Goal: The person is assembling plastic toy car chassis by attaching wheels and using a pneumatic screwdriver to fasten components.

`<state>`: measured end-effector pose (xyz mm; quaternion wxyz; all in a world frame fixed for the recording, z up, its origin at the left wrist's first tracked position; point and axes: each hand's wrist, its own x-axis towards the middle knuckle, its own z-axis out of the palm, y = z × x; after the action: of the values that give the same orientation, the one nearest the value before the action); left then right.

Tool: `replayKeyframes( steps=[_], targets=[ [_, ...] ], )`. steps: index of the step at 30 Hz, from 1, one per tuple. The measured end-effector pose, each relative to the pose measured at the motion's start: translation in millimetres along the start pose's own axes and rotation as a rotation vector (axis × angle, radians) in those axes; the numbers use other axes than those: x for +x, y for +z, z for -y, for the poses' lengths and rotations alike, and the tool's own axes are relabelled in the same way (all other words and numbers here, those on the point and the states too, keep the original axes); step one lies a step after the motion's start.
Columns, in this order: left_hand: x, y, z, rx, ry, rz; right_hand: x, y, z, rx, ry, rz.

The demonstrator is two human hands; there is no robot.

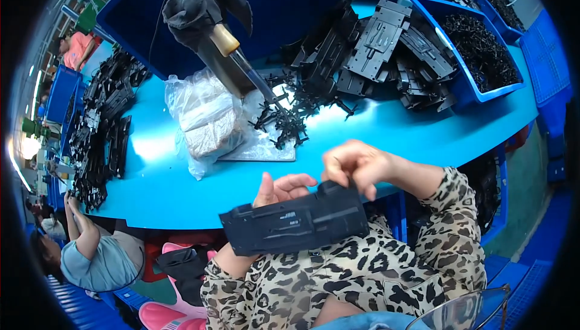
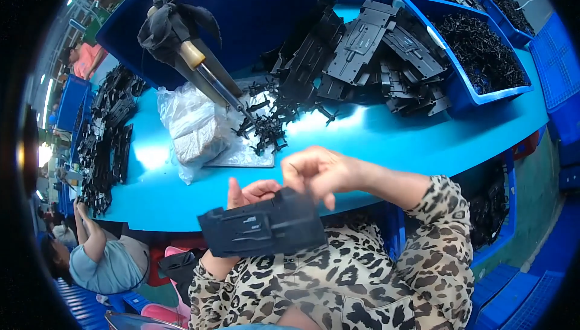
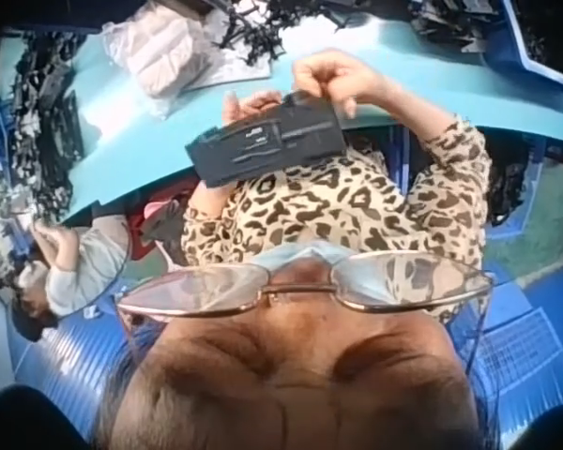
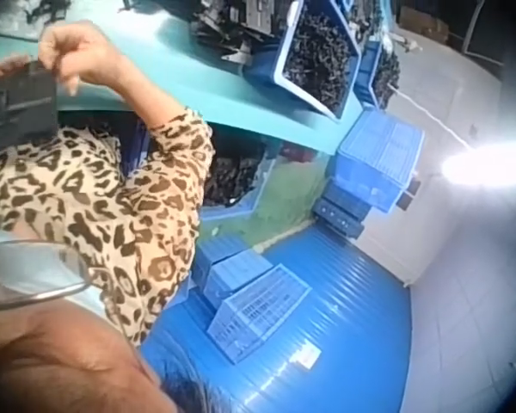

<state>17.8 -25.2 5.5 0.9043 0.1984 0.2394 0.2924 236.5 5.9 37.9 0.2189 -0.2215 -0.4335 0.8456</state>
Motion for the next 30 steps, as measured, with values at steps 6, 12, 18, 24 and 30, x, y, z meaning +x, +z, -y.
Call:
replayKeyframes(
  steps=[6,12,18,24,30],
  targets=[
    [2.6,2.5,-7.5,-0.067,-0.069,0.020,27.2,-24.4,-18.3,0.226,-0.032,-0.083],
    [5.1,-5.4,-15.1,0.067,0.036,-0.081,48.3,-26.0,-28.6,0.119,-0.075,-0.640],
    [-7.5,-13.9,-13.6,0.056,0.358,-0.343,37.6,-42.7,-16.4,-0.673,-0.204,-0.982],
    [-6.8,-15.3,-8.6,0.042,0.457,-0.439,42.0,-43.3,-32.6,-1.259,-0.400,-0.824],
    [-5.2,-1.6,-14.0,0.051,0.486,-0.429,55.2,-31.9,-38.1,-1.368,-0.341,-0.763]
  ],
)
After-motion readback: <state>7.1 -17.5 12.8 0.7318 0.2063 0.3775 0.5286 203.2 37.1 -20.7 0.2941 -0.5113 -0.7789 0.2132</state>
